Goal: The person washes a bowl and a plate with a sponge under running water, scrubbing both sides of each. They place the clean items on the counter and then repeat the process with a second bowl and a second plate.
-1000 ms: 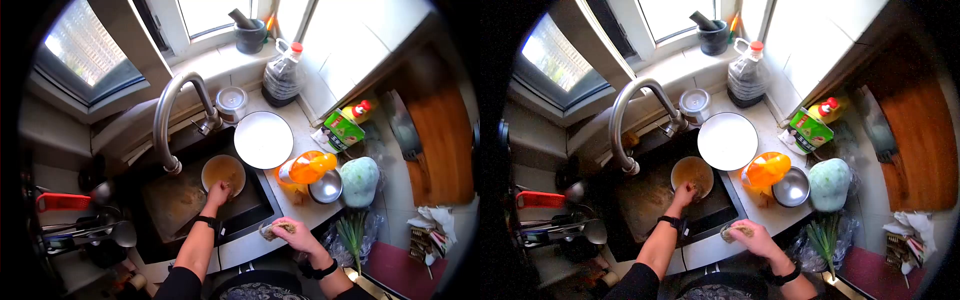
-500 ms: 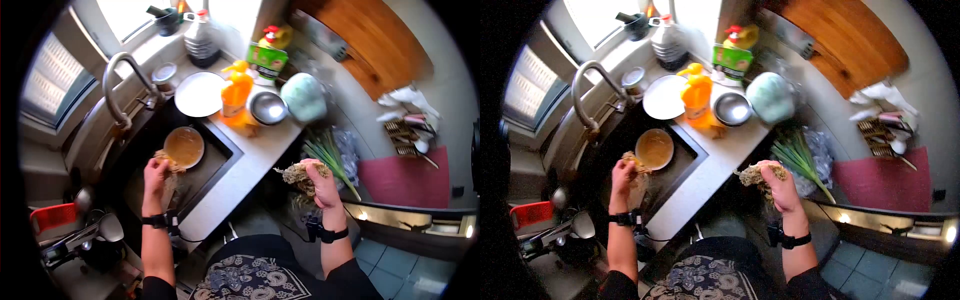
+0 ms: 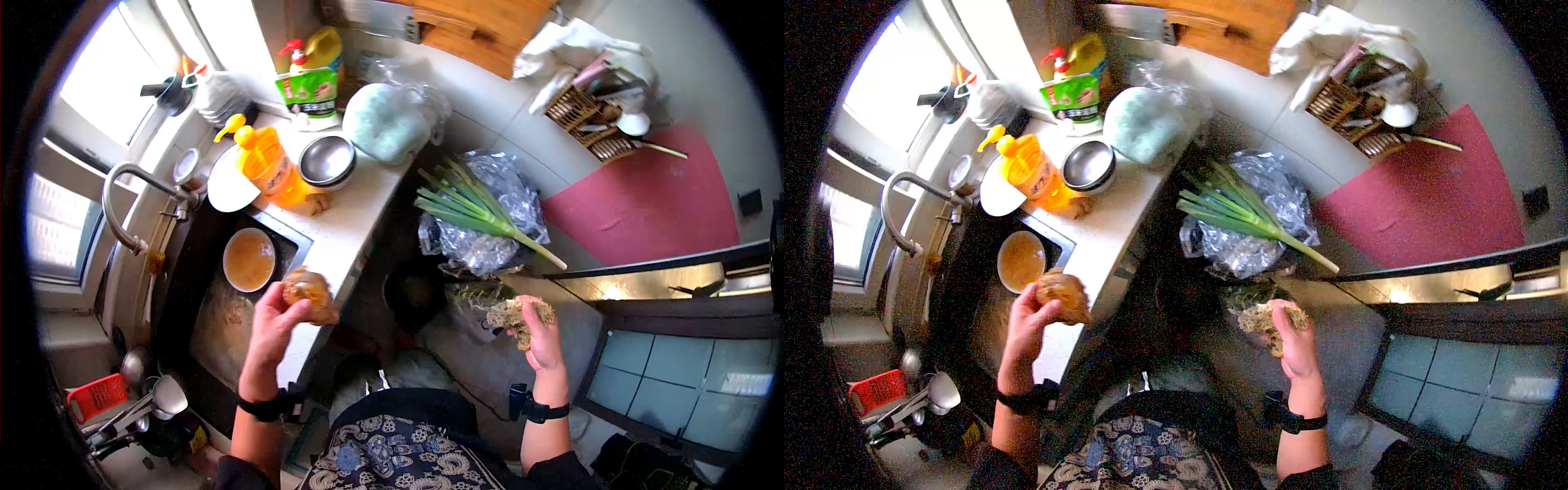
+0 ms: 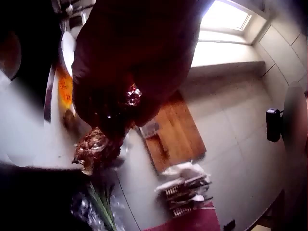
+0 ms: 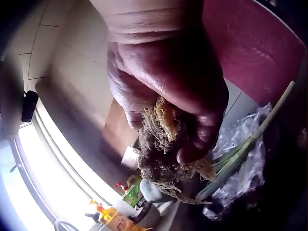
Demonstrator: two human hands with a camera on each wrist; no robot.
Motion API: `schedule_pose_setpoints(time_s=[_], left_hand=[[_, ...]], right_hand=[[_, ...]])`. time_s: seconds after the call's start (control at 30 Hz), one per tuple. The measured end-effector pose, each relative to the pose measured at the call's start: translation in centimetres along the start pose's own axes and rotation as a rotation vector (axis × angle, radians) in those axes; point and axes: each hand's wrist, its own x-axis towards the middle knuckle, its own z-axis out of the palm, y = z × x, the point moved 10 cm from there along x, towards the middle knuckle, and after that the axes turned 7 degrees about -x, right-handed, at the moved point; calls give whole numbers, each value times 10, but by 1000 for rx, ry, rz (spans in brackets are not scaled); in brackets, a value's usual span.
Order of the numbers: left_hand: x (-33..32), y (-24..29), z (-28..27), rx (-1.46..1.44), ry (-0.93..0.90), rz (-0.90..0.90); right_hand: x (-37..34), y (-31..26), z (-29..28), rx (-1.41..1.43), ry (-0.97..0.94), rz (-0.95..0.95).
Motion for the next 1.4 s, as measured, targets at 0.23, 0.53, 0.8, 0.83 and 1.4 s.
schedule_pose_setpoints(time_s=[0.23,0.53,0.8,0.83,1.4], left_hand=[[26,-83,130,336,-205,-94],[23,-79,100,367,-98,-47],[-23,39,-122,-98,520,111],[-30,45,-157,-166,597,127],[38,-194,-436,-7,936,-324]], right_hand=[[-39,34,-104,26,212,41],[-28,33,-94,18,130,39],[17,-48,99,-184,-337,-213],[15,-61,131,-217,-409,-220],[-47,-115,519,-813,-991,-333]])
